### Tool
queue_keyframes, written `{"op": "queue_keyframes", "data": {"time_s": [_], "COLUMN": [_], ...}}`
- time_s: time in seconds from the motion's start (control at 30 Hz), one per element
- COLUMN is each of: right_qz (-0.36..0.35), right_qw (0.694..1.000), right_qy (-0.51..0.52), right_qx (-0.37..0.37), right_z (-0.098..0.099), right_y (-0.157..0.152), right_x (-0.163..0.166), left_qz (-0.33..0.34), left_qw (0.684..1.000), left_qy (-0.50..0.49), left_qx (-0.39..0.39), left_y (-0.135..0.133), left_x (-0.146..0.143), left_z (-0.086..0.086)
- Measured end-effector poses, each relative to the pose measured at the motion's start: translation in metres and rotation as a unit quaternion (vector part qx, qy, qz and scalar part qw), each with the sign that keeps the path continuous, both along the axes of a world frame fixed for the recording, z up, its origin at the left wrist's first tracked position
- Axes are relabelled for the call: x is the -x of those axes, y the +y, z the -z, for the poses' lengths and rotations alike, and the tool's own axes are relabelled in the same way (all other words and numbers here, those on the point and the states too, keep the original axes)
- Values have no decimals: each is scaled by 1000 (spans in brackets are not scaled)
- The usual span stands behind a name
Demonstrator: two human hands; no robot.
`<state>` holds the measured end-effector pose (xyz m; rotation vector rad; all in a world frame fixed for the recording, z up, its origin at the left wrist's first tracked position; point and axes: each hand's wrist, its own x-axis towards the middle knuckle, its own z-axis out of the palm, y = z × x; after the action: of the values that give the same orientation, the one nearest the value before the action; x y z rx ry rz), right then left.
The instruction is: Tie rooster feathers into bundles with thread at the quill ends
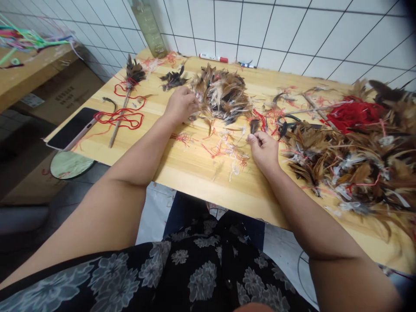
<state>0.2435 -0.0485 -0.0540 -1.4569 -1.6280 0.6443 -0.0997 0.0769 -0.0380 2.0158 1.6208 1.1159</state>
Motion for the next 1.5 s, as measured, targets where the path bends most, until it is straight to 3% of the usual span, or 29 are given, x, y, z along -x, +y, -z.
{"op": "queue_keyframes", "data": {"time_s": [0.13,0.2,0.4,0.53,0.63,0.73,0.87,1.1,1.3,1.5], "right_qz": [20,38,81,48,27,4,-14,-56,-24,-16], "right_qw": [1000,999,993,997,998,998,999,994,976,959], "right_qy": [1,5,32,31,43,49,18,-92,-215,-281], "right_qx": [4,17,79,54,34,37,34,-13,-27,31], "right_z": [-4,-7,-36,-63,-71,-61,-32,5,9,-10], "right_y": [1,2,5,14,22,28,34,35,29,21], "right_x": [-2,-1,10,27,42,51,54,53,53,59], "left_qz": [-59,-54,70,167,175,155,133,121,130,124], "left_qw": [993,980,898,843,826,833,864,892,925,967], "left_qy": [-103,-189,-418,-473,-495,-490,-447,-385,-303,-181], "left_qx": [-16,10,122,193,204,206,191,202,190,127], "left_y": [-12,-20,-43,-61,-72,-77,-79,-73,-68,-73], "left_x": [-16,-27,-64,-94,-116,-128,-128,-123,-119,-111], "left_z": [-13,-20,-50,-64,-60,-46,-26,-8,2,1]}}
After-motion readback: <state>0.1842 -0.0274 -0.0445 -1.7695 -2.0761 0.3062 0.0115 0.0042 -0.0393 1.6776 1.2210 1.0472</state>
